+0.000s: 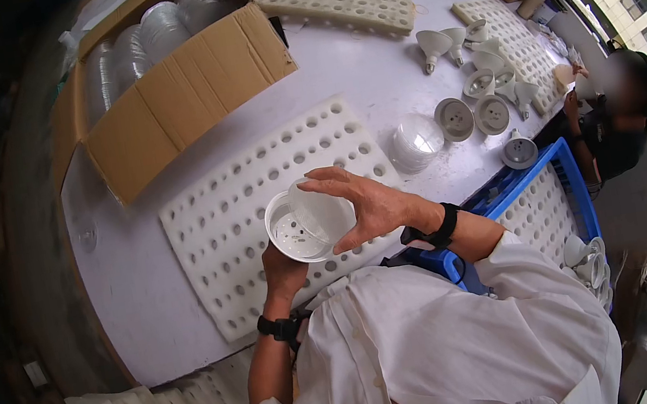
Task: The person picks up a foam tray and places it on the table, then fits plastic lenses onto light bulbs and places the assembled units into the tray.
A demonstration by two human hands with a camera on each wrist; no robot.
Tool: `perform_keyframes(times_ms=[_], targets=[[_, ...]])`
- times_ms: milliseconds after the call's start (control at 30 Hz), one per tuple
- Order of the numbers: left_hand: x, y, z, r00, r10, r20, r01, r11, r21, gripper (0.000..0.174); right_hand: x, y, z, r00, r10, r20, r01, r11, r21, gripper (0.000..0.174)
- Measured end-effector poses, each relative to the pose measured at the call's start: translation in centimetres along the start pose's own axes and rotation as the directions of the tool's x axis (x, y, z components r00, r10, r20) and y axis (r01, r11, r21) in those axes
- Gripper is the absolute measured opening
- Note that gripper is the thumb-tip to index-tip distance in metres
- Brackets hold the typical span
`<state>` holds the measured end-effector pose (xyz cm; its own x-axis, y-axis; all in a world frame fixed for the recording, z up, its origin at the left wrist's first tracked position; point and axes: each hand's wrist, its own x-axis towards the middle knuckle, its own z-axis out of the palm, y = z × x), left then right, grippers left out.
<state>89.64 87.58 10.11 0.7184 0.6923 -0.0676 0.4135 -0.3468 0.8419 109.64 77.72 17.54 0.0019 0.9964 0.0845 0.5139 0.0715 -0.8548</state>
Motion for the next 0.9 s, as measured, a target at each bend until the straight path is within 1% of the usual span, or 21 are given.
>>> perform_keyframes(times_ms=[33, 100, 133, 233, 300, 367, 500, 600, 667, 733, 800, 867, 900], targets=[[-0.1, -0.1, -0.1, 1.0, -0.004, -0.01, 0.004, 1.0, -0.003, 0.047, 0.4, -0.2, 0.5, 1.0, -0.005, 0.009, 0.005, 1.0, -0.002, 0.101], [-0.3, -0.4, -0.2, 0.999, -0.026, -0.02, 0.025, 0.998, -0.051, 0.051, 1.1, -0.7, 1.1, 0.995, -0.006, 0.102, 0.003, 1.0, 0.029, 0.104], [-0.4, -0.5, -0.3, 0.999, -0.03, -0.03, 0.029, 0.998, -0.055, 0.051, 1.3, -1.2, 1.2, 0.992, -0.01, 0.122, 0.006, 1.0, 0.03, 0.106], [-0.8, -0.2, -0.6, 0.999, -0.022, -0.049, 0.017, 0.995, -0.096, 0.052, 1.6, -1.2, 1.7, 0.99, -0.029, 0.14, 0.028, 1.0, 0.008, 0.107], [-0.9, 0.3, -0.7, 0.998, -0.03, -0.049, 0.028, 0.998, -0.056, 0.049, 1.6, -1.1, 1.9, 0.988, -0.029, 0.151, 0.033, 0.999, -0.02, 0.108], [-1.1, 0.2, -0.7, 0.998, -0.03, -0.05, 0.026, 0.997, -0.07, 0.047, 1.5, -1.0, 2.0, 0.987, -0.027, 0.158, 0.035, 0.998, -0.047, 0.108], [-1.2, 0.5, -0.5, 0.998, -0.022, -0.053, 0.018, 0.996, -0.082, 0.041, 1.2, -0.8, 2.1, 0.988, -0.032, 0.153, 0.035, 0.999, -0.02, 0.109], [-1.3, 0.4, -0.3, 0.998, -0.051, -0.034, 0.049, 0.997, -0.053, 0.044, 0.8, -0.5, 2.2, 0.99, -0.049, 0.136, 0.051, 0.999, -0.011, 0.109], [-1.3, 0.7, -0.2, 0.998, -0.062, -0.031, 0.059, 0.996, -0.073, 0.045, 0.5, -0.6, 2.3, 0.99, -0.053, 0.133, 0.056, 0.998, -0.017, 0.109], [-1.3, 0.7, -0.1, 0.997, -0.071, -0.028, 0.068, 0.993, -0.093, 0.046, 0.3, -0.8, 2.4, 0.987, 0.029, 0.161, -0.033, 0.999, 0.026, 0.109], [-1.2, 0.6, 0.0, 0.998, -0.059, -0.026, 0.053, 0.977, -0.206, 0.045, 0.2, -0.4, 2.7, 0.986, 0.04, 0.162, -0.043, 0.999, 0.01, 0.111], [-1.1, 0.5, -0.2, 0.998, -0.057, -0.009, 0.054, 0.981, -0.189, 0.044, 0.1, 0.3, 3.3, 0.985, 0.052, 0.165, -0.052, 0.999, -0.005, 0.112], [-1.1, 0.8, -0.3, 0.998, -0.056, 0.012, 0.058, 0.984, -0.168, 0.042, 0.1, 0.6, 3.6, 0.991, 0.025, 0.133, -0.025, 1.0, -0.005, 0.114]])
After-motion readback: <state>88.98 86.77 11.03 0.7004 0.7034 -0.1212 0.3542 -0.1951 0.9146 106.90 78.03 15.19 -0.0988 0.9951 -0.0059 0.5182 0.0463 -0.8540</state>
